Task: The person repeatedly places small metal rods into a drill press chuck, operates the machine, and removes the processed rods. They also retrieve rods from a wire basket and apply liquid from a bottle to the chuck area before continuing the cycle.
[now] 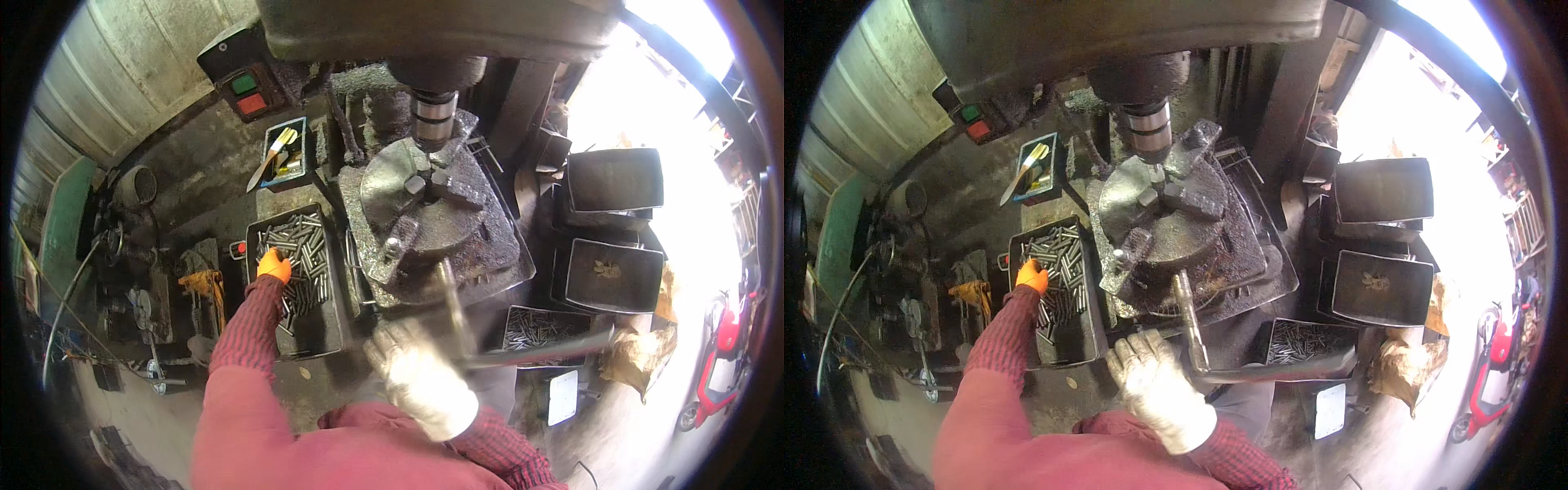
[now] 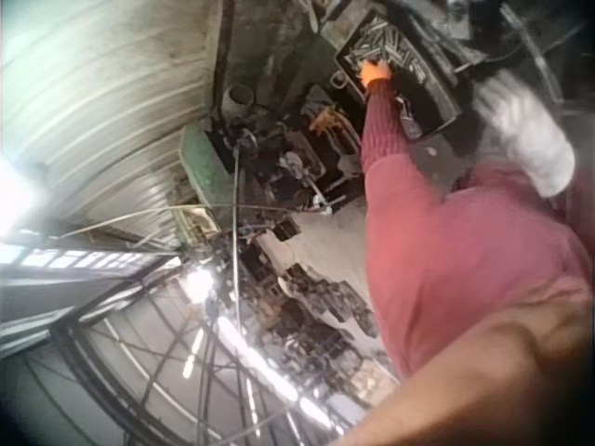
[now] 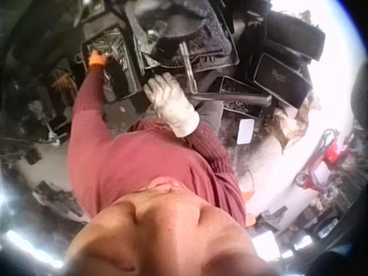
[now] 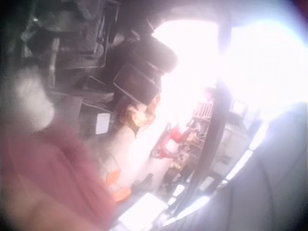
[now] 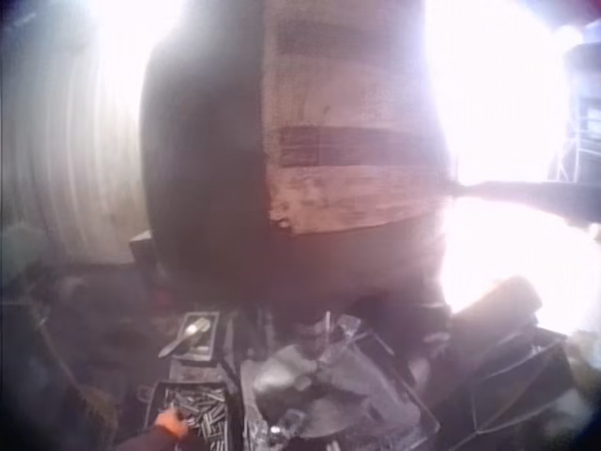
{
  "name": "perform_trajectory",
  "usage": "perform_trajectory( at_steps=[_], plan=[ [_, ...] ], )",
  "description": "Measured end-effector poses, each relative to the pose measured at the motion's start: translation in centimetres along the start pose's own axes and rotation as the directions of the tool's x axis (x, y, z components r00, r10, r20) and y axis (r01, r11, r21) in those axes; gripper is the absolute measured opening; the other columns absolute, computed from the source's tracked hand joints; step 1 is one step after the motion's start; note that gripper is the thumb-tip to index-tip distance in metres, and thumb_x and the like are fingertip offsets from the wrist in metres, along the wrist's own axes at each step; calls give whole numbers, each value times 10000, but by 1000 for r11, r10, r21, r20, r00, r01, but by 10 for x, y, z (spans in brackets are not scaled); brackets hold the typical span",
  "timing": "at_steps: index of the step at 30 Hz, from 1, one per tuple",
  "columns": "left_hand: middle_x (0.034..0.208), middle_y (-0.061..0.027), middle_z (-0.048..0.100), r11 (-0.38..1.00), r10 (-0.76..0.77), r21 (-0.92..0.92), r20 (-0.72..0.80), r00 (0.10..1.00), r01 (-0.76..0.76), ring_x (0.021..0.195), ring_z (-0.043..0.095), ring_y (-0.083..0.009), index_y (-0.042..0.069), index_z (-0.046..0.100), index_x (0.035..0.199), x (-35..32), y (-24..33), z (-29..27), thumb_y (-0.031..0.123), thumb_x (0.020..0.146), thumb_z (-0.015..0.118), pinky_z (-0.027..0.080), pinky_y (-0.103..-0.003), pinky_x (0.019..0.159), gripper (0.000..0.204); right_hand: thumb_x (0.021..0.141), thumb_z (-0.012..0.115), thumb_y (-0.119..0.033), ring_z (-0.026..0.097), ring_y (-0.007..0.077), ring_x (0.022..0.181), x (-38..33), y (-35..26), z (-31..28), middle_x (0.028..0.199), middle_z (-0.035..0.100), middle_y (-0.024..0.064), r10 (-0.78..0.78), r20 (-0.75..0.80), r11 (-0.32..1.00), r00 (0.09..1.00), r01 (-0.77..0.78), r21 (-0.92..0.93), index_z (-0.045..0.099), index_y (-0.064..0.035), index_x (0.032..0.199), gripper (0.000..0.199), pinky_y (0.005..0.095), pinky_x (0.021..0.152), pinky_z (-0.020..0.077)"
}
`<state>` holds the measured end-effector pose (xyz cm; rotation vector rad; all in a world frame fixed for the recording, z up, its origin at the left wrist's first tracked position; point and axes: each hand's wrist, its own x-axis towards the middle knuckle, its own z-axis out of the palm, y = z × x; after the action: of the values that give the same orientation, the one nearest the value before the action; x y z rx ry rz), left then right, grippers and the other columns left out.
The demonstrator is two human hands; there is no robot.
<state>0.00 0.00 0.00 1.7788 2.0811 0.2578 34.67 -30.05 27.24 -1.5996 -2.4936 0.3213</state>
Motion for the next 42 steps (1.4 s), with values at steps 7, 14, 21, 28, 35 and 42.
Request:
perform_trajectory(
  at_steps=[7, 14, 21, 28, 35, 42],
  plan=[
    [1127, -63, 731, 196, 447, -940, -167, 879, -279, 1019, 680, -138, -5, 702, 1218, -117, 187, -166, 9, 954, 737, 537, -281, 920, 267, 790, 910, -279, 666, 187, 825, -112, 68, 43, 961, 736, 157, 729, 79, 505, 680, -612, 609, 479, -4, 1523, 894, 327, 770, 549],
    [1084, -53, 752, 155, 657, -964, -60, 751, -214, 980, 682, -114, -5, 746, 1140, -128, 361, -172, 30, 936, 775, 542, -270, 914, 209, 804, 923, -154, 657, 209, 1122, -148, 44, 44, 1336, 642, 175, 773, 66, 234, 630, -381, 894, 374, 63, 1559, 959, 316, 936, 547],
    [946, -34, 767, 387, 672, -817, -68, 738, -428, 868, 692, -107, 7, 762, 1035, -115, 377, -164, 95, 957, 758, 553, -268, 811, 118, 798, 778, 148, 532, 277, 1380, -167, 32, 35, 1540, 490, 184, 831, -1, 52, 557, -75, 996, 334, -4, 1601, 930, 402, 1109, 520],
    [972, -69, 763, 553, 730, -482, -111, 674, -679, 913, 725, -164, 39, 779, 1006, -121, 385, -167, 249, 895, 815, 554, -322, 842, 240, 671, 951, -83, 587, 326, 1347, -153, 45, -10, 1452, 603, 192, 726, -438, 605, 530, -189, 774, 472, 19, 1511, 972, 402, 1153, 468],
    [1040, -103, 709, 552, 769, -343, -143, 623, -760, 958, 723, -224, 49, 793, 1001, -122, 388, -170, 255, 851, 840, 559, -346, 844, 259, 844, 827, -286, 693, 342, 1129, -95, 34, 56, 1198, 718, 203, 773, -288, 594, 566, -485, 642, 590, -26, 1397, 656, 414, 1026, 540],
    [1068, -111, 710, 578, 745, -356, -136, 653, -734, 959, 724, -229, 56, 802, 991, -117, 390, -167, 268, 846, 844, 561, -351, 844, 260, 1017, 529, -571, 613, 305, 1233, -56, -37, 8, 1365, 605, 243, 348, 518, -229, 781, -465, 855, 528, -1, 1468, 726, 386, 1013, 529]
  ],
)
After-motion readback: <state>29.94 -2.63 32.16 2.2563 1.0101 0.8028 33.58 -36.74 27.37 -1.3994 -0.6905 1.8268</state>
